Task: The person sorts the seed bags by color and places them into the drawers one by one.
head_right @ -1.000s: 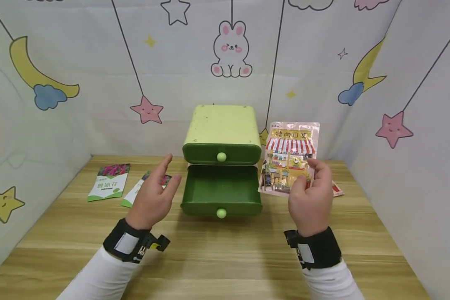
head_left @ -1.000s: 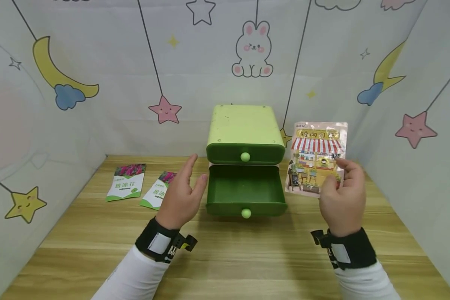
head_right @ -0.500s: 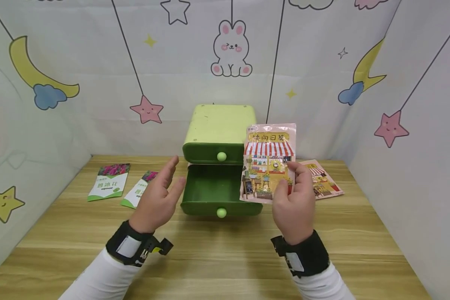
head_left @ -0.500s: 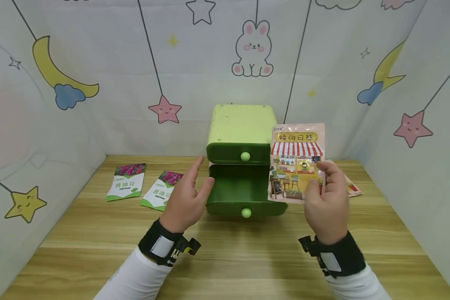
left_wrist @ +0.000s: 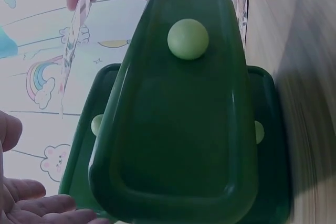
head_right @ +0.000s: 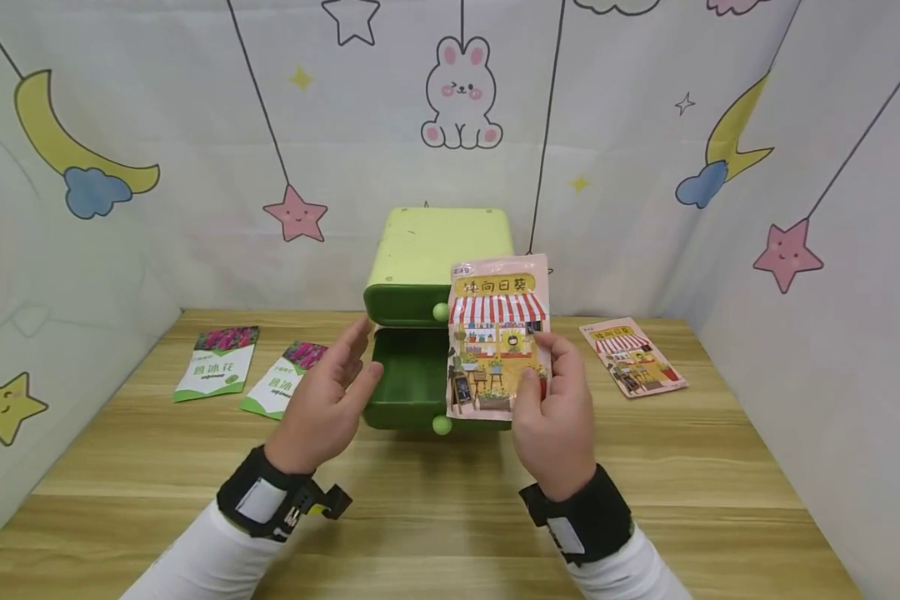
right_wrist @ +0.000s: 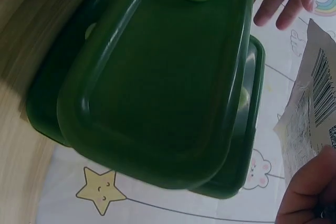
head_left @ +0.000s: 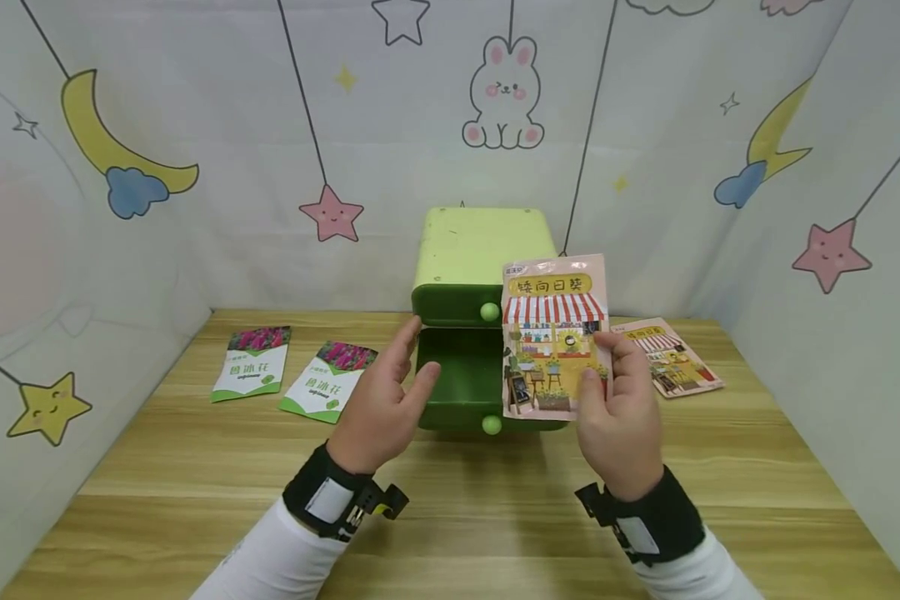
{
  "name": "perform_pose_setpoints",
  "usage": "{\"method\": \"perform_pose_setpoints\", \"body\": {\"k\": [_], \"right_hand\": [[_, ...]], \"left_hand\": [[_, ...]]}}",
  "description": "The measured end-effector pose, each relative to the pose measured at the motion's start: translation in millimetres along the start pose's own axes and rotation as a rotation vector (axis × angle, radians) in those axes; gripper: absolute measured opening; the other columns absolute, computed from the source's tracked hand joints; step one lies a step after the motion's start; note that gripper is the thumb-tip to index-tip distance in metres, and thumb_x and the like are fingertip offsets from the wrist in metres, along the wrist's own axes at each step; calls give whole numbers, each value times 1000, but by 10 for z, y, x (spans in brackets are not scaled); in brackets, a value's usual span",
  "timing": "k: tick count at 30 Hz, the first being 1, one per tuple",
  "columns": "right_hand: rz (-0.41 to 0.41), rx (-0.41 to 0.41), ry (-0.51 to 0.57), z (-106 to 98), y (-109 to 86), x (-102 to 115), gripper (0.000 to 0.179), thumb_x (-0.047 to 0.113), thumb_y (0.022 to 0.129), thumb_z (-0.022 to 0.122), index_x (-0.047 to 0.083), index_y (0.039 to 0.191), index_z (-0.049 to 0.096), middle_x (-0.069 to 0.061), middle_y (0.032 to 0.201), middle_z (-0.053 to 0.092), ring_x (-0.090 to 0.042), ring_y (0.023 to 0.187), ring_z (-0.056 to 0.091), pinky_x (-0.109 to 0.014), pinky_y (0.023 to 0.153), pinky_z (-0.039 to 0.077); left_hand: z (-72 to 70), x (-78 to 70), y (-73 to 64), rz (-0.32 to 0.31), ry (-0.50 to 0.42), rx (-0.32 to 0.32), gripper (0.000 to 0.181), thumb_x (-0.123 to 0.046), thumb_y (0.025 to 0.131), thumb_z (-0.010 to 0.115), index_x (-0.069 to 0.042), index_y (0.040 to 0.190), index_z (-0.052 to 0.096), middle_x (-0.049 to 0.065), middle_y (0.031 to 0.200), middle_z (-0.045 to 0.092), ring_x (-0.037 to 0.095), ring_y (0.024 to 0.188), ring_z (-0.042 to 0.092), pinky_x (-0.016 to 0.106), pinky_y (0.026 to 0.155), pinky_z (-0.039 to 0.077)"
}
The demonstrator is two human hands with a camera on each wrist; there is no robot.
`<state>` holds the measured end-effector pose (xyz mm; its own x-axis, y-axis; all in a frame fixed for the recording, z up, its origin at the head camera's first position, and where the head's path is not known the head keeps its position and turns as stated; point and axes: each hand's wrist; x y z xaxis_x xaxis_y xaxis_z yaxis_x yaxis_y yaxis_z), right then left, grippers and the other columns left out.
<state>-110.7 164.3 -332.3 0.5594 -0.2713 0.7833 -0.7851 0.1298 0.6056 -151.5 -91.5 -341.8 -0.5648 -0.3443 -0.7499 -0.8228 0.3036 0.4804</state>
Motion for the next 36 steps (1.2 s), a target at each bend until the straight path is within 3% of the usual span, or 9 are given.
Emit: {"method": "perform_pose_setpoints", "body": {"k": [3,6,10,14,19,31,36], "right_hand": [[-9,27,17,37,-25,-5,38,-12,92,36,-3,129,35,-16,124,45,-18,69,49,-19,53,46],[-13,44,19,76,-53,2,37,-12,92,37,-4,129,37,-17,120,47,-16,51,35,-23,42,37],[-9,60,22,125,-91,9,39,-12,92,38,-3,130,36,-17,120,47,-15,53,38,-22,44,39],[13,89,48,173,-122,8,39,-12,92,37,-2,130,34,-17,124,46,-17,66,50,-19,54,48],[57,133,111,237,-153,22,39,-11,93,35,-1,131,32,-14,129,44,-23,102,54,-27,75,53],[71,169,175,340,-224,31,42,-14,92,34,-2,132,30,-14,138,37,-23,116,46,-31,85,49],[76,184,195,365,-234,40,44,-15,92,34,-2,133,29,-14,139,36,-23,118,45,-31,86,48]], "left_hand": [[2,-128,-14,-13,-49,17,57,-19,100,45,-5,148,18,11,151,22,13,132,22,45,102,33],[0,-287,-35,-20,-108,34,56,-13,100,45,-2,147,18,16,150,24,19,132,25,48,101,34],[14,-406,-59,-29,-146,65,56,-12,100,45,-1,147,17,18,149,24,23,131,27,47,100,35],[44,-446,-77,-39,-156,89,56,-12,100,46,-1,147,17,16,149,26,18,130,28,44,100,36],[75,-477,-92,-34,-182,106,57,-10,99,47,-2,147,17,14,148,27,15,129,29,45,101,35],[122,-496,-88,-2,-223,112,61,-4,96,51,3,146,18,20,145,32,20,125,38,39,97,40],[144,-495,-93,-35,-257,98,62,-2,94,53,1,147,20,18,135,47,18,107,55,32,75,54]]}}
Point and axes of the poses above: each hand's wrist, its own y-axis towards the middle knuckle, its own z-axis out of the palm, x = y × z
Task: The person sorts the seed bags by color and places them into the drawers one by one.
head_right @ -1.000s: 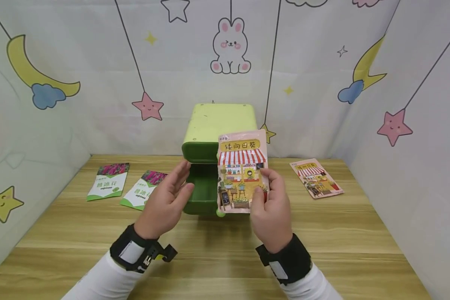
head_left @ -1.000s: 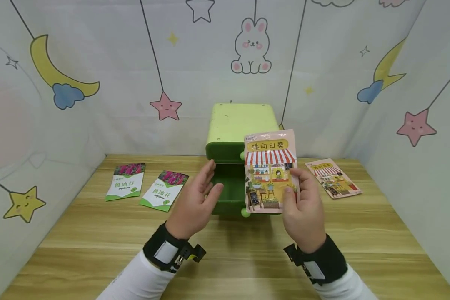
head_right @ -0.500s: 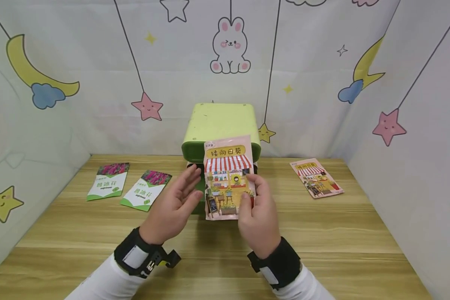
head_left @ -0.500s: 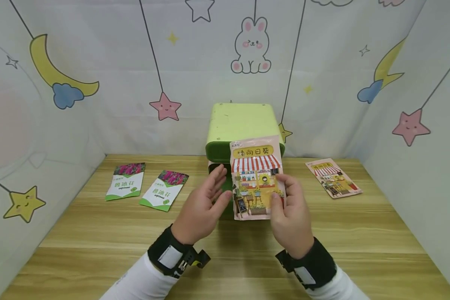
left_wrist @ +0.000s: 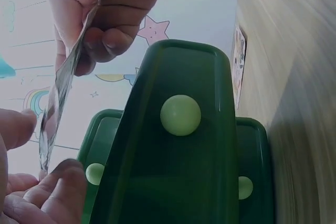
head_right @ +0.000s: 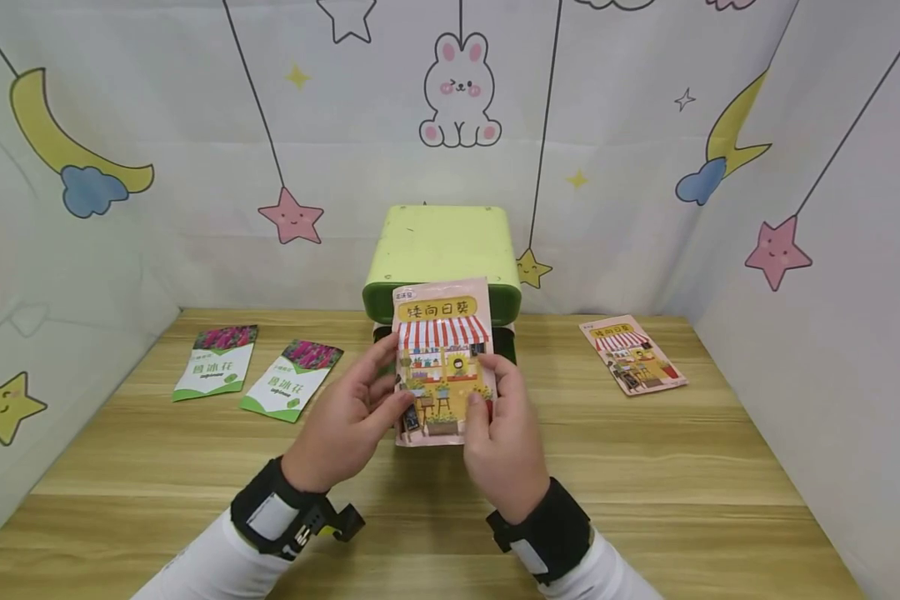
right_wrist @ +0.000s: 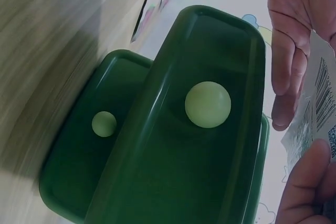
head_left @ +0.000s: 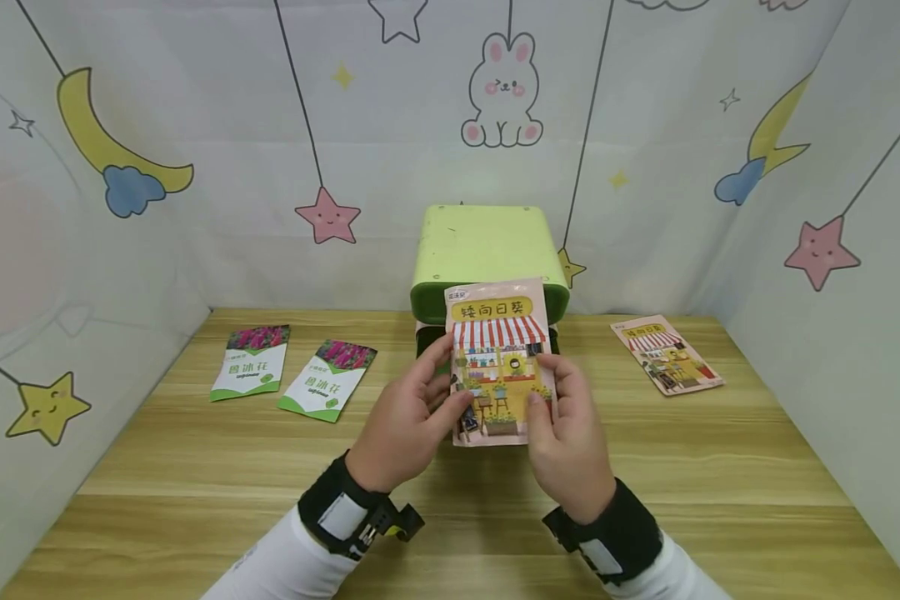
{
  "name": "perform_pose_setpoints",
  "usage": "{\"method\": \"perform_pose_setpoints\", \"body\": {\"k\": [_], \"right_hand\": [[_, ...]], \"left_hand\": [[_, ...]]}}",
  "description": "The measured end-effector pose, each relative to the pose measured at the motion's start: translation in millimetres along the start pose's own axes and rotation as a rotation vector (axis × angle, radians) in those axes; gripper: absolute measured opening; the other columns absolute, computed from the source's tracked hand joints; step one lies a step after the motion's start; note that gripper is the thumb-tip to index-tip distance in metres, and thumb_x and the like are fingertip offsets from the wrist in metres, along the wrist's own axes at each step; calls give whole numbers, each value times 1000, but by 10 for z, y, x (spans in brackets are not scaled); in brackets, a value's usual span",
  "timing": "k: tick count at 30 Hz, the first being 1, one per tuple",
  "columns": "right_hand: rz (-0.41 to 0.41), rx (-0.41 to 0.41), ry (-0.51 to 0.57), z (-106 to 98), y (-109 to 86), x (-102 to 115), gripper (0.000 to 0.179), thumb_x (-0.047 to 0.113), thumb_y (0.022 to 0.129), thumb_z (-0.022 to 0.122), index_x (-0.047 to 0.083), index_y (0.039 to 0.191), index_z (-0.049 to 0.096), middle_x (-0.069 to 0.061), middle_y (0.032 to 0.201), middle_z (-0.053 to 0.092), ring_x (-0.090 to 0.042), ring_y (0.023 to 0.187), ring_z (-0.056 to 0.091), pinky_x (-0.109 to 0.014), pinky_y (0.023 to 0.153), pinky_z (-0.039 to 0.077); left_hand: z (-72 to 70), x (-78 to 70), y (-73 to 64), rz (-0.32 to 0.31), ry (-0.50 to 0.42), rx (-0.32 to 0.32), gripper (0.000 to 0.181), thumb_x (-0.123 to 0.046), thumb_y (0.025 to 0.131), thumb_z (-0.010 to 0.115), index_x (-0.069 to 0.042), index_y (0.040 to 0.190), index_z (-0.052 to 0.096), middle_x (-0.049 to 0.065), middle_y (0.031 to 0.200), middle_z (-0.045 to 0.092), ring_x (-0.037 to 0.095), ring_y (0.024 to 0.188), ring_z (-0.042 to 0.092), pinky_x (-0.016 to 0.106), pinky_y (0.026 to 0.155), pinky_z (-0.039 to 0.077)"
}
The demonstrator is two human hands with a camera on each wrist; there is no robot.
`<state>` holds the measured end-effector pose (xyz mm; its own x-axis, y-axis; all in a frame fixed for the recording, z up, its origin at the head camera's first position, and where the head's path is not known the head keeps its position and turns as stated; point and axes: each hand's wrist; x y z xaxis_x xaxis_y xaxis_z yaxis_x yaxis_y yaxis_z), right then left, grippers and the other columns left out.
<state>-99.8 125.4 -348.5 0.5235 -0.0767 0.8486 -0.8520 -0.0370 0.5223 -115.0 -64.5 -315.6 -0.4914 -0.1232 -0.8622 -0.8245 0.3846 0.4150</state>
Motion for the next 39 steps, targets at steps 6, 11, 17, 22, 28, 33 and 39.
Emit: {"method": "perform_pose_setpoints", "body": {"k": [6,11,17,22,28,33,39], "right_hand": [[18,30,25,16,-13,-20,44,-14,92,36,-2,133,28,-17,137,35,-24,117,45,-31,86,48],[34,53,33,18,-19,-33,43,-13,92,37,-1,133,29,-18,134,39,-24,115,47,-31,84,49],[39,66,4,23,-18,-25,44,-12,92,40,0,133,31,-18,131,42,-22,113,49,-32,83,50],[40,80,-1,11,-7,-19,43,-11,93,40,1,134,31,-17,129,43,-22,112,50,-31,82,50],[37,78,8,-3,15,-34,44,-12,92,41,0,134,31,-16,131,43,-22,115,48,-33,85,48],[67,56,-67,-11,34,62,44,-12,92,42,-2,133,33,-17,126,46,-21,107,53,-31,82,51],[110,17,-181,6,59,284,40,-13,91,44,-7,129,36,-20,113,51,-27,74,54,-26,58,51]], "left_hand": [[0,17,-9,-54,26,-46,61,-4,93,57,-7,146,27,11,114,58,18,60,57,26,41,44],[-9,21,-4,-89,-1,-67,60,-4,92,58,-9,145,31,9,110,59,24,50,51,24,36,38],[-15,-9,4,-108,-3,-92,59,-1,91,59,-8,143,33,10,121,51,21,49,49,23,36,38],[-24,-38,5,-126,13,-113,59,0,90,60,-9,143,35,10,118,53,17,46,44,22,36,35],[-36,-47,14,-175,25,-129,58,-2,90,60,-11,142,37,8,116,53,20,52,49,21,38,37],[-42,-44,25,-209,33,-138,58,-3,90,61,-12,142,37,7,116,52,22,54,50,21,38,37],[-61,90,34,-199,41,-139,58,-7,91,61,-16,143,38,6,115,53,21,49,47,23,35,36]]}}
Point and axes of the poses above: each hand's wrist, its own y-axis towards the middle knuckle, its own z-axis out of the palm, x = y × z
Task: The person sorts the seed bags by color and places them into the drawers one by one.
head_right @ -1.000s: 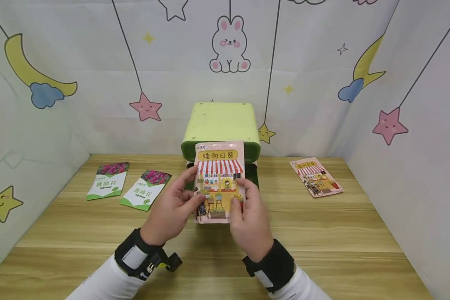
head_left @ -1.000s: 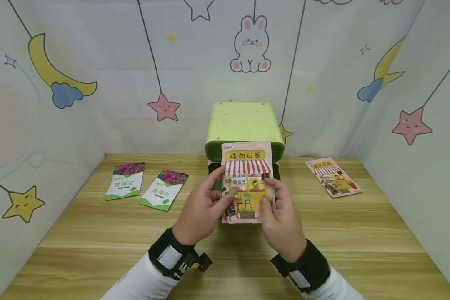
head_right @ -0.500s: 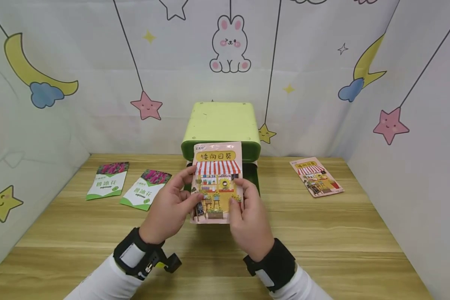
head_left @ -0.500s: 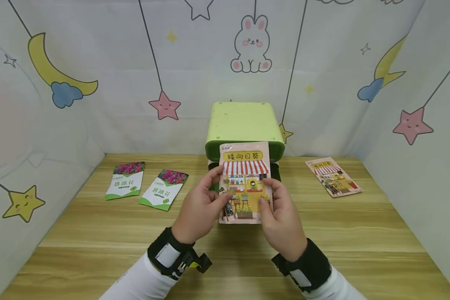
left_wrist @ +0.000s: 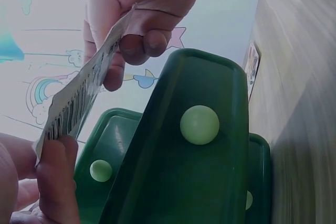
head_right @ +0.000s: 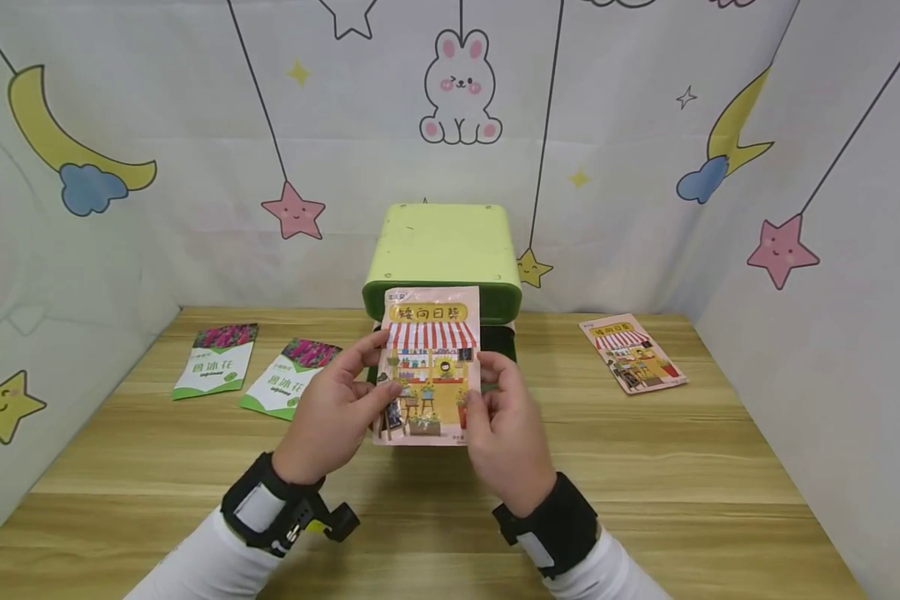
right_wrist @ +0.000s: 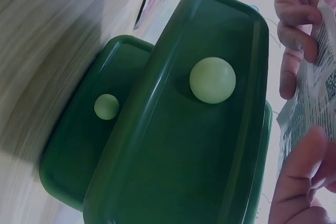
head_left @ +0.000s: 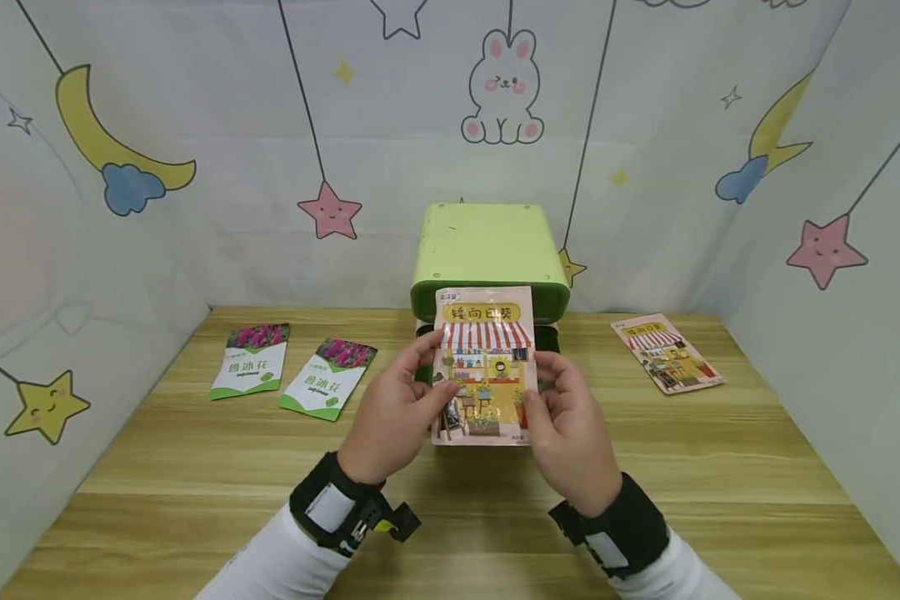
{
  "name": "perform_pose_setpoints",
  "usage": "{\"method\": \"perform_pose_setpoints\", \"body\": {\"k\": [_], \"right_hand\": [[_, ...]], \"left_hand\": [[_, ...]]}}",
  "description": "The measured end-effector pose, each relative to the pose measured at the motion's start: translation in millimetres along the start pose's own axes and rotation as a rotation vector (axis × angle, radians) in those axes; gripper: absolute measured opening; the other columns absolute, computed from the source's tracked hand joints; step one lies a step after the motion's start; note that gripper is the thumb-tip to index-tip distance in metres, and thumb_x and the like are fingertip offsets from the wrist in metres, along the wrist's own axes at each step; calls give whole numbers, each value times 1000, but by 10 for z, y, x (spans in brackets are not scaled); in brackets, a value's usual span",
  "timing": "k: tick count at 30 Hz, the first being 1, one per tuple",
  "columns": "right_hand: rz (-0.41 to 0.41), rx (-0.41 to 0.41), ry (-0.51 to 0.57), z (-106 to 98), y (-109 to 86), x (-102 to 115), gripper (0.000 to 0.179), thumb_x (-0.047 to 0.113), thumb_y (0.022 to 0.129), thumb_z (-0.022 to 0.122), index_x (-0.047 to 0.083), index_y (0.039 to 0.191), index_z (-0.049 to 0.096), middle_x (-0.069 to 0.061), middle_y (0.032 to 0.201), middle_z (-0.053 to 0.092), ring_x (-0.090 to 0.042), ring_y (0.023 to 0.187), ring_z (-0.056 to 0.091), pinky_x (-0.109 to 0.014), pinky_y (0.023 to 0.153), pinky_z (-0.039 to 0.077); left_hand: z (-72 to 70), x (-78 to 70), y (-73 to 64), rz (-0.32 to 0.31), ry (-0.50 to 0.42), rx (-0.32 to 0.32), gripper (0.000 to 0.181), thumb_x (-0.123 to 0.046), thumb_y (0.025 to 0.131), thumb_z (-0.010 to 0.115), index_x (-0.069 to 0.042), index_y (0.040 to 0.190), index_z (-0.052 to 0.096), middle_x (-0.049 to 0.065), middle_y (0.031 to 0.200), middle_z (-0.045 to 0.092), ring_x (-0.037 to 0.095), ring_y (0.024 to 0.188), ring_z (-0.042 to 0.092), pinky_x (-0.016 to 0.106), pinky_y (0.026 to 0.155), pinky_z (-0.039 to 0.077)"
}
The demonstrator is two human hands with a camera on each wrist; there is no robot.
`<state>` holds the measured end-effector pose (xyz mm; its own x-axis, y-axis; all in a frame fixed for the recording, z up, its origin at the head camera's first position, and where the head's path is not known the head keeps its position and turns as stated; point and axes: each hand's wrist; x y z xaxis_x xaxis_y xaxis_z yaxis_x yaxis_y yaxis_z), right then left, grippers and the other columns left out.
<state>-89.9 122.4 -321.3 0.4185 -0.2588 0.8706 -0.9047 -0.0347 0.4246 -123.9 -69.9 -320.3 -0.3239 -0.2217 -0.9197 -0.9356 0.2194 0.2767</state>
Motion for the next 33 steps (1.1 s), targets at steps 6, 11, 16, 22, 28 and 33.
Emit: {"method": "perform_pose_setpoints", "body": {"k": [6,11,16,22,28,33], "right_hand": [[-50,-45,-93,-44,24,30,39,-15,88,46,-10,126,39,-22,104,51,-22,66,48,-22,50,43],[-82,-73,-103,-133,65,-136,39,-13,89,47,-5,127,42,-17,105,52,-20,61,49,-23,49,46],[-107,-111,-123,-230,119,-381,35,-6,91,50,4,125,47,-6,106,53,-17,65,54,-27,52,52],[-131,-191,-223,-329,168,-404,25,-1,92,52,5,116,57,-4,104,58,-14,74,53,-23,52,46],[-152,-191,-334,-421,225,-444,21,-1,90,54,3,110,61,-5,105,58,-13,86,52,-30,66,49],[-191,-184,-392,-467,261,-481,20,-1,88,56,2,108,61,-7,105,58,-16,92,50,-41,73,48]], "left_hand": [[-32,204,49,26,45,-6,56,-16,91,63,-28,140,40,-1,113,53,19,42,43,27,31,35],[-65,224,48,49,103,-27,50,-18,91,63,-27,137,45,-1,114,51,19,39,38,28,29,33],[-79,223,51,42,97,-20,48,-18,92,62,-26,136,46,1,114,49,19,39,37,28,29,33],[-101,245,59,30,92,-12,46,-18,92,62,-27,135,48,2,115,48,19,39,38,28,29,33],[-128,259,65,19,102,-11,41,-19,93,61,-30,132,51,-3,116,51,19,38,37,27,28,31],[-145,260,68,2,110,-12,39,-23,92,62,-32,129,53,-7,117,53,18,35,36,27,27,30]]}}
Point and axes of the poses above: each hand's wrist, its own y-axis towards the middle knuckle, its own z-axis out of the palm, x = y × z
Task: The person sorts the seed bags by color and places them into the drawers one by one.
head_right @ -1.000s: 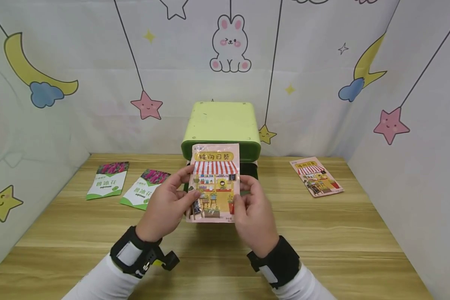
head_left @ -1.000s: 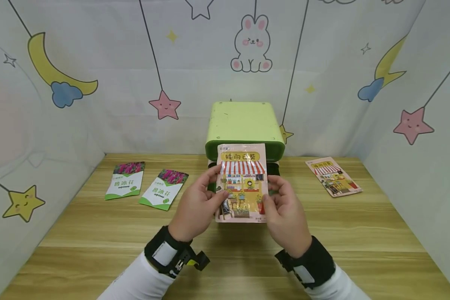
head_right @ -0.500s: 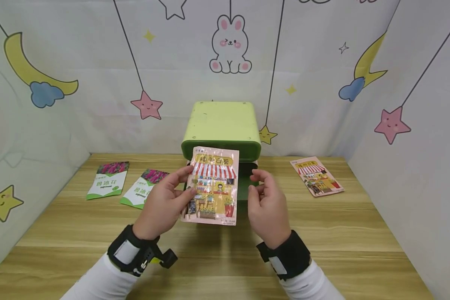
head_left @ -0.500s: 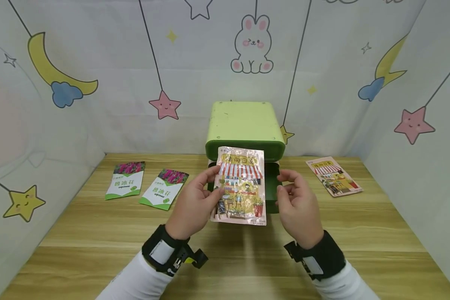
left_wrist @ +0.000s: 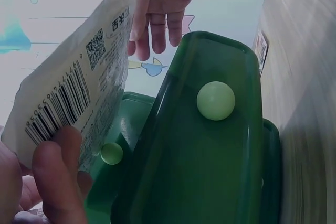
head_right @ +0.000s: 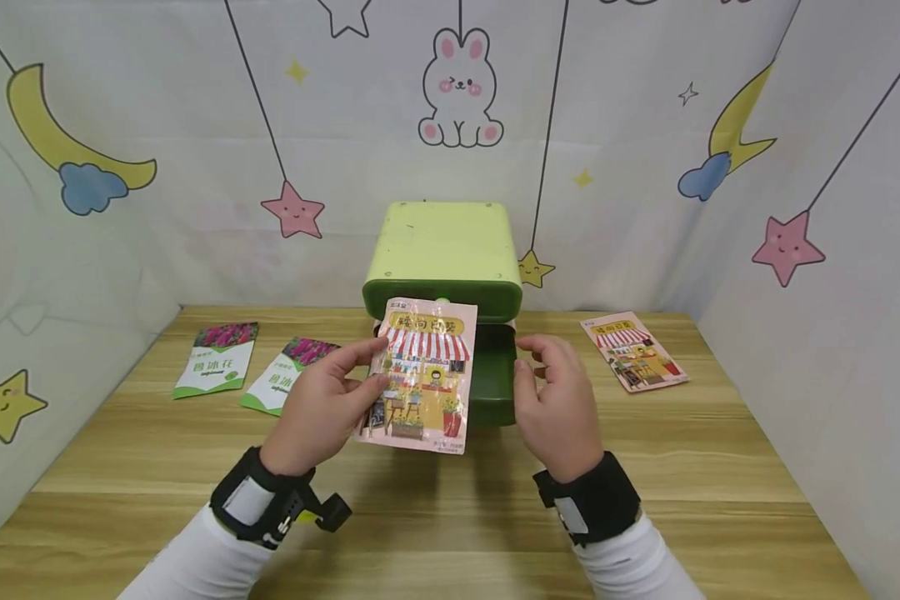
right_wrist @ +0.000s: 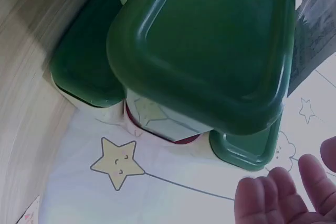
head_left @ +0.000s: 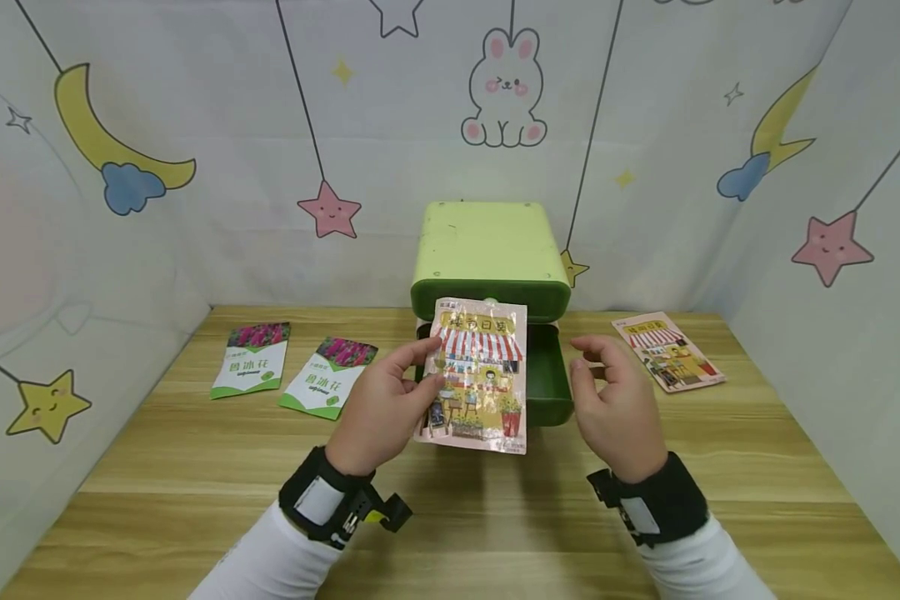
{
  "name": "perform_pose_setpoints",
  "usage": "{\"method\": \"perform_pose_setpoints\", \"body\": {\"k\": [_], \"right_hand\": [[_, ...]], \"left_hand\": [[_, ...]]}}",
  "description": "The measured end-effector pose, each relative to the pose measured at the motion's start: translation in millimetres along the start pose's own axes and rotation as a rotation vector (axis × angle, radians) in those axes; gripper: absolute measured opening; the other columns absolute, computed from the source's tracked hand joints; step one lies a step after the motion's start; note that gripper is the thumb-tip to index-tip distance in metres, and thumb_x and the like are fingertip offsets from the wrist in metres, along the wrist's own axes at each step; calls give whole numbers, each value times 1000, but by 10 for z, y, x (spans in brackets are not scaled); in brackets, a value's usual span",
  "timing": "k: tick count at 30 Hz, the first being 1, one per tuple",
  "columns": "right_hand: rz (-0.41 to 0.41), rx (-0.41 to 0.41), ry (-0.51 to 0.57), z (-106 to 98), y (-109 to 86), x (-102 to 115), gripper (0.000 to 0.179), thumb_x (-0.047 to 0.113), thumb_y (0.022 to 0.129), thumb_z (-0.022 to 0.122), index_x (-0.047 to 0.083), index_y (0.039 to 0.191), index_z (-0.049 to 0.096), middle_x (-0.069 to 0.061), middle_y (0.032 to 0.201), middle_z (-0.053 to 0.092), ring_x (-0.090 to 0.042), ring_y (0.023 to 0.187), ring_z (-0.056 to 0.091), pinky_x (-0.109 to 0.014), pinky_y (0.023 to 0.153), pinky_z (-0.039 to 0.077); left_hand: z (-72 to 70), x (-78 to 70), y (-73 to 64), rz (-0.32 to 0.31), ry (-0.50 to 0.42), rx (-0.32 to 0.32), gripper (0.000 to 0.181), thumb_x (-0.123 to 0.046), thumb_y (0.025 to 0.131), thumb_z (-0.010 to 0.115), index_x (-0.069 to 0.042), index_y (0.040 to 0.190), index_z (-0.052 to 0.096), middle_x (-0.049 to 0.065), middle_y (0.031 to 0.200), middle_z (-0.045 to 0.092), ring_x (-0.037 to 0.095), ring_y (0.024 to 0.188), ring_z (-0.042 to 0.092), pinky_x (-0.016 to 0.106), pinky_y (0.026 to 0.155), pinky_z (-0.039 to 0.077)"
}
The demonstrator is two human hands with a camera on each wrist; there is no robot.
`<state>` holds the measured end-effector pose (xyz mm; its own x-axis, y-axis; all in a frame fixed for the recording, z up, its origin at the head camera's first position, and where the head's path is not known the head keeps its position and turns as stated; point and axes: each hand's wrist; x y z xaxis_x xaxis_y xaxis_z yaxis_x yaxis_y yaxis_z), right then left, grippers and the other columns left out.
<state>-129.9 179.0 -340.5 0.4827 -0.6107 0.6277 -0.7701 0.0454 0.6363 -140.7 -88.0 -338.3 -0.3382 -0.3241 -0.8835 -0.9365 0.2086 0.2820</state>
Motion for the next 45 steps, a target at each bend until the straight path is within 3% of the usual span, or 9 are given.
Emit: {"method": "perform_pose_setpoints", "body": {"k": [9,22,28,34,45], "right_hand": [[-27,42,-89,-26,35,-71,24,7,89,59,-1,111,60,-14,116,57,-25,113,46,-53,93,38],[48,214,-216,-87,54,-212,39,24,95,55,-3,122,54,-24,136,42,-34,127,30,-61,102,25],[69,328,-299,-145,75,-318,45,28,97,51,-4,128,50,-27,140,36,-36,132,21,-61,106,15],[102,414,-362,-182,87,-373,52,36,99,46,-3,135,45,-31,143,28,-42,132,12,-64,104,15],[136,456,-401,-176,90,-411,60,45,99,41,-1,138,41,-32,145,22,-46,131,9,-65,104,14]], "left_hand": [[-8,-20,0,-28,-18,3,31,-21,92,61,-27,122,60,-5,111,57,16,36,38,25,29,31],[-17,-27,18,-62,8,35,30,-21,93,58,-19,122,61,-2,111,58,17,45,53,27,36,45],[-29,-17,37,-66,63,27,29,-22,93,57,-19,122,62,-5,106,61,16,39,43,25,33,35],[-38,0,52,-87,86,41,28,-23,94,54,-18,120,63,-5,106,62,14,39,39,23,34,31],[-69,27,130,-117,171,54,29,-25,93,55,-17,120,64,-3,106,63,13,37,29,23,34,24]]}}
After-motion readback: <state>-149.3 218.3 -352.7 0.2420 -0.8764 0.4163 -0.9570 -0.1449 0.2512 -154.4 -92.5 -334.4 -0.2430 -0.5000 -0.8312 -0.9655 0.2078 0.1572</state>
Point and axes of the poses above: each hand's wrist, its own y-axis towards the middle knuckle, its own z-axis out of the palm, x = y × z
